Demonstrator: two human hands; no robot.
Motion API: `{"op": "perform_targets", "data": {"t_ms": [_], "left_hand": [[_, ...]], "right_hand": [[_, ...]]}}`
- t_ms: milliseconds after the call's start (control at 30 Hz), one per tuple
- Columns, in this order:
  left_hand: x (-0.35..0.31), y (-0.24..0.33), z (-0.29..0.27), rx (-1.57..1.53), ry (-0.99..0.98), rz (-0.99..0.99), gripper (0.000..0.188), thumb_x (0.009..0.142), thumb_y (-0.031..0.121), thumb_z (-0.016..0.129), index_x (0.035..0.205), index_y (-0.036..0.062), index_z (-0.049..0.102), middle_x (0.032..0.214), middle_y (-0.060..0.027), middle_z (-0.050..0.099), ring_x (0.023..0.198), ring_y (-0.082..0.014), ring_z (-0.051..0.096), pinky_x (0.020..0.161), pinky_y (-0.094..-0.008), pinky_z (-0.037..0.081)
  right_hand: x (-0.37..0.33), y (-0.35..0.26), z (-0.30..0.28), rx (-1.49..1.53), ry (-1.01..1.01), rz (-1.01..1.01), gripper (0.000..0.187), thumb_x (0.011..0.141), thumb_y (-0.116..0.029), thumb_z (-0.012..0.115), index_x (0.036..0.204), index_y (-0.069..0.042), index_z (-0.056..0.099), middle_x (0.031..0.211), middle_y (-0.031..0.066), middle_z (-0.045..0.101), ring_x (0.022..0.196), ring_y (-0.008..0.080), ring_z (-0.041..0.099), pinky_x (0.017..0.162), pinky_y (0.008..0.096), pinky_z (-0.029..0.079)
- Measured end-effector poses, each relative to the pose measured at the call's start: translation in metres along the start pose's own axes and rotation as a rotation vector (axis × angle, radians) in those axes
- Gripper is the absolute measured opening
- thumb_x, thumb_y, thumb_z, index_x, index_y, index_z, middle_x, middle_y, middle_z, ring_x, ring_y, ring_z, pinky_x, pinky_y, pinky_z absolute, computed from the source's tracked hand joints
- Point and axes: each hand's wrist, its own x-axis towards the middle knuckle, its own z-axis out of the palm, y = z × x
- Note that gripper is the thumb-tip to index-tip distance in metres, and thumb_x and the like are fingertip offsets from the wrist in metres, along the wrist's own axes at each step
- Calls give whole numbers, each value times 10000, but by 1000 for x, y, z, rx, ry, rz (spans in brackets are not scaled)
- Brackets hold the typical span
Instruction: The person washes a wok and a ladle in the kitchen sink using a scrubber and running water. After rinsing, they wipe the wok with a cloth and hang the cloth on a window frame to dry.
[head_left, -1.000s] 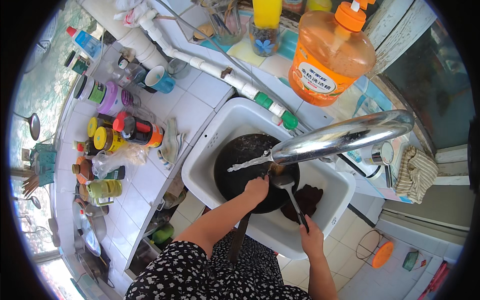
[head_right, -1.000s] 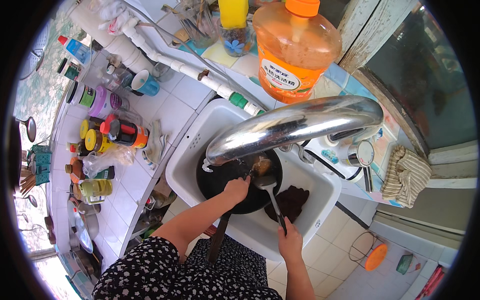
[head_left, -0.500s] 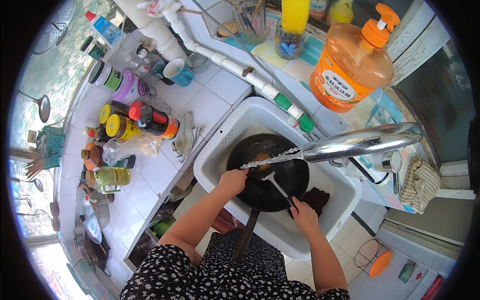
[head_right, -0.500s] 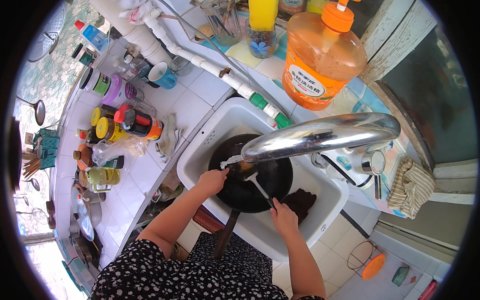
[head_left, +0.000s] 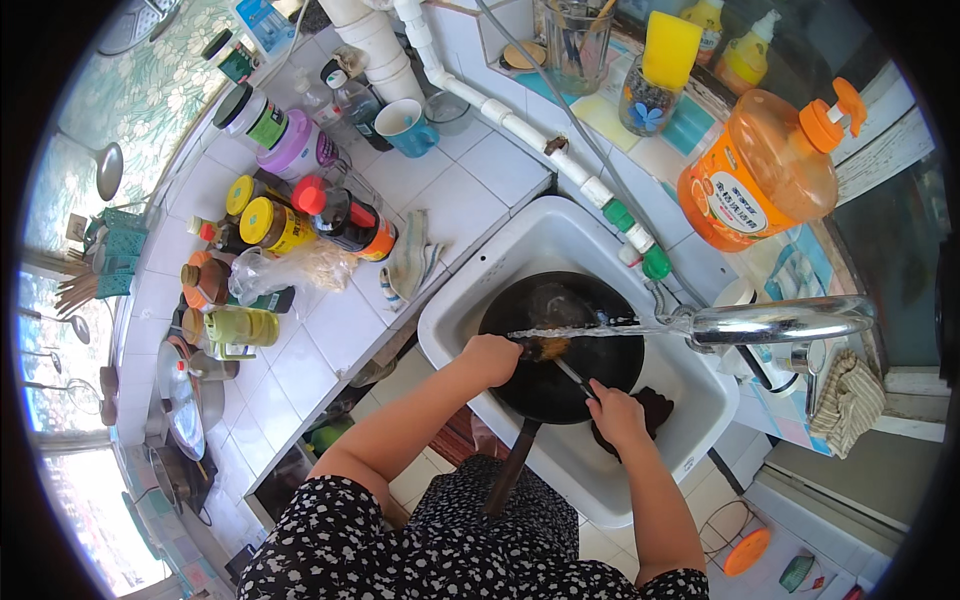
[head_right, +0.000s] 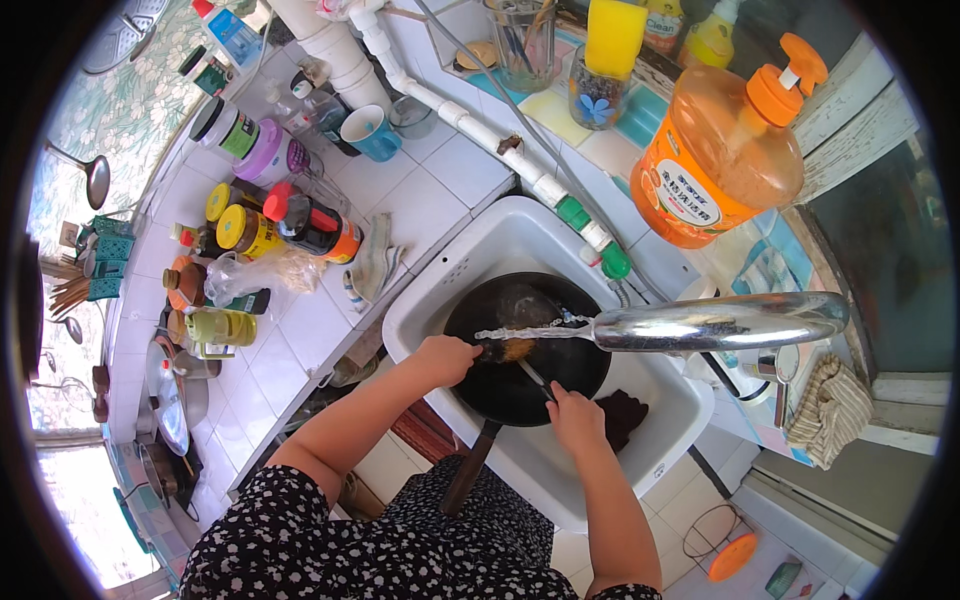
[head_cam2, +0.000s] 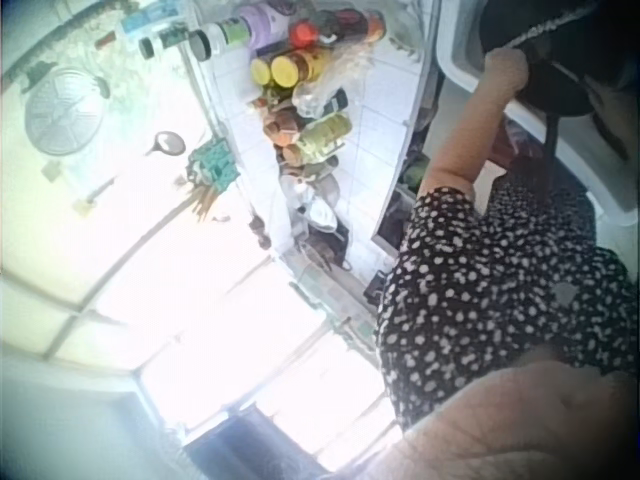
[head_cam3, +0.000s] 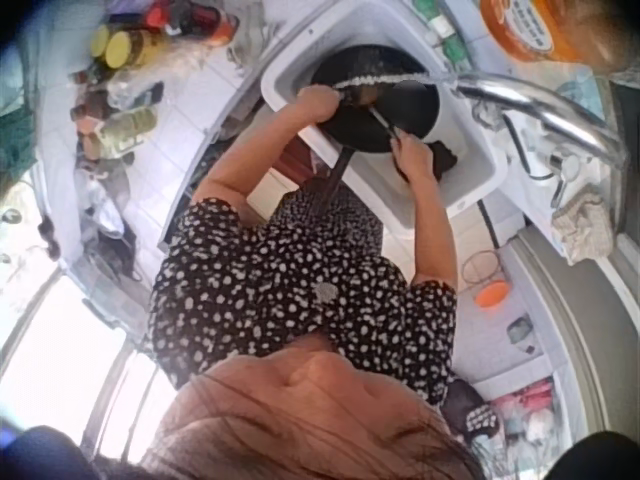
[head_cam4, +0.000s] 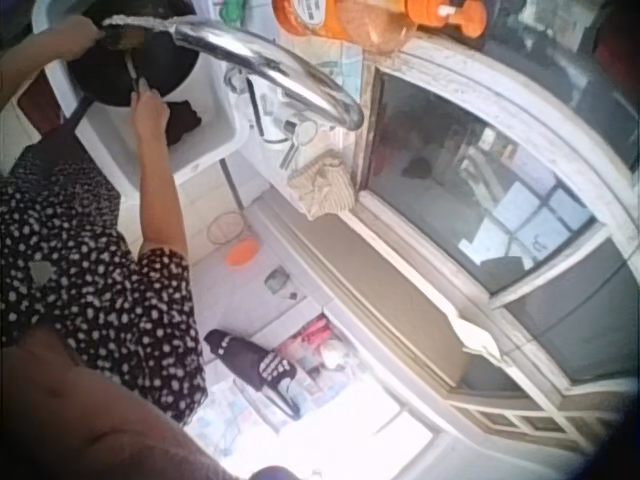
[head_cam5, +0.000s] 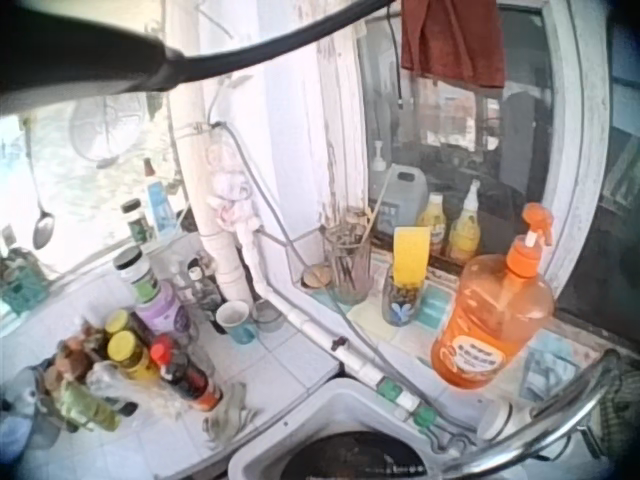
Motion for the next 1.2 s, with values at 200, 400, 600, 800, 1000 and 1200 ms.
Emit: {"op": "perform_targets", "data": {"t_ms": [200, 400, 600, 800, 1000, 1200], "left_hand": [[27, -34, 31, 123, -26, -156, 355, 827, 169, 531, 1171, 91, 573, 824, -111, 662, 821, -310, 642, 660, -415, 511], [-45, -18, 5, -78, 314, -75, 345, 860, 175, 500, 1200, 137, 549, 851, -115, 637, 806, -309, 631, 658, -416, 508], [-39, -31, 3, -92, 357, -106, 414, 829, 96, 473, 1241, 72, 498, 881, -140, 631, 804, -308, 647, 651, -410, 524], [-84, 9, 0, -85, 461, 17, 496, 795, 80, 497, 1290, 70, 465, 900, -140, 597, 755, -306, 637, 642, -403, 515], [-92, 14, 6, -53, 419, 11, 565, 792, 75, 510, 1345, 56, 393, 940, -145, 577, 755, -292, 639, 625, -397, 514], [-105, 43, 12, -22, 384, 100, 547, 802, 79, 508, 1335, 40, 393, 973, -148, 567, 786, -291, 639, 643, -393, 515]], "right_hand": [[29, -17, 7, 108, -14, 114, 375, 822, -277, 596, 1108, -35, 596, 883, 187, 651, 842, 329, 631, 741, 425, 499], [11, -35, -26, 457, 36, 194, 329, 792, -223, 631, 1031, -3, 583, 869, 213, 640, 852, 367, 614, 761, 418, 477], [-36, -38, -38, 476, 182, 161, 334, 795, -224, 630, 1063, -36, 566, 874, 197, 643, 844, 386, 604, 754, 426, 473], [-53, -49, -47, 661, 41, 250, 281, 815, -185, 608, 1030, -9, 565, 710, 127, 619, 621, 213, 616, 583, 334, 472], [-79, -51, -22, 932, 136, 235, 78, 844, -99, 576, 833, -32, 538, 582, -23, 465, 430, 57, 383, 384, 229, 292], [-101, -57, -31, 1110, 49, 374, 64, 866, -91, 542, 816, -52, 534, 576, -31, 441, 425, 49, 364, 375, 218, 268]]}}
